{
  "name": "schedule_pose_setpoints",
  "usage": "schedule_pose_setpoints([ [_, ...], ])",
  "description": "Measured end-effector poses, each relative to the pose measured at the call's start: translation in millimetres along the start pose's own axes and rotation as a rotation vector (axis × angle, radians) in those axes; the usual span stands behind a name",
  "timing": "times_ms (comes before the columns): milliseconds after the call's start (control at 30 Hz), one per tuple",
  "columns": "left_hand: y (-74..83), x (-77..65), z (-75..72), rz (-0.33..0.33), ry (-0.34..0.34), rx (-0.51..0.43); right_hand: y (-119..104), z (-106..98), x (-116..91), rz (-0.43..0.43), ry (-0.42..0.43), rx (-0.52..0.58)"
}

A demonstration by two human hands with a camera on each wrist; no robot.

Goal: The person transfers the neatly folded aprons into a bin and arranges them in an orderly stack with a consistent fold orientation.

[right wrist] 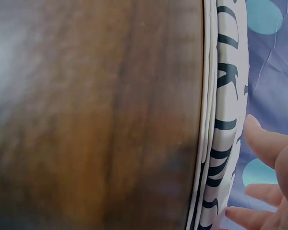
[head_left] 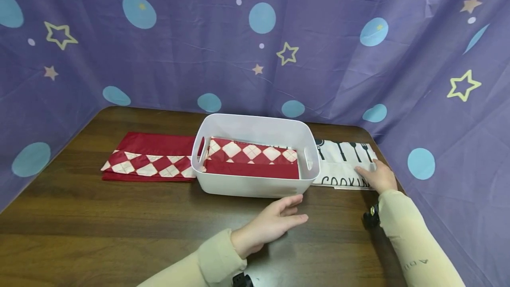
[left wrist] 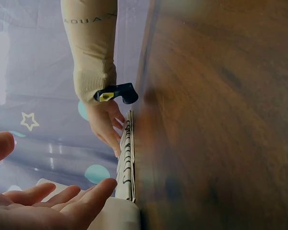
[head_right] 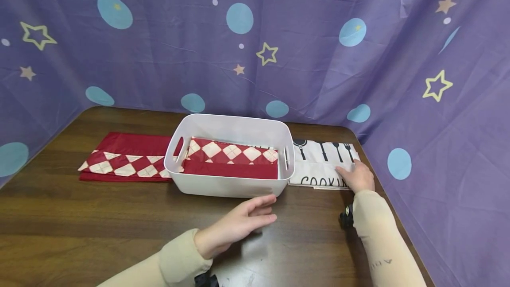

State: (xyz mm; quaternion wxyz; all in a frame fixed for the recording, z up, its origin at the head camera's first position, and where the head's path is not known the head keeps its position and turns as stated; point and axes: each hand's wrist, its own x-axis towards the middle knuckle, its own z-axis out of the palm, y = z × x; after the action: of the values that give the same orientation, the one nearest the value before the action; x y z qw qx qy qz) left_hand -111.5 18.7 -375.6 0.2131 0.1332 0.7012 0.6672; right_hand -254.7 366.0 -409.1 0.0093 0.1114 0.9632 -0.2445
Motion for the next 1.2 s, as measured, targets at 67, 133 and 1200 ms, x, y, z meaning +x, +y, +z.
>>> schedule_pose_setpoints([
  [67,-0.3,0.2,0.5,0.0,0.0,0.002,2,1,2,-0.004,-0.009,0.002],
  [133,-0.9,0.7,1.3,-0.001,0.001,0.006,5,2,4,-0.005,-0.043,-0.009],
  [1200,-7.9,3.5,10.1,-0.005,-0.004,-0.004,17,-2,-4,-0.046,-0.138,-0.123],
])
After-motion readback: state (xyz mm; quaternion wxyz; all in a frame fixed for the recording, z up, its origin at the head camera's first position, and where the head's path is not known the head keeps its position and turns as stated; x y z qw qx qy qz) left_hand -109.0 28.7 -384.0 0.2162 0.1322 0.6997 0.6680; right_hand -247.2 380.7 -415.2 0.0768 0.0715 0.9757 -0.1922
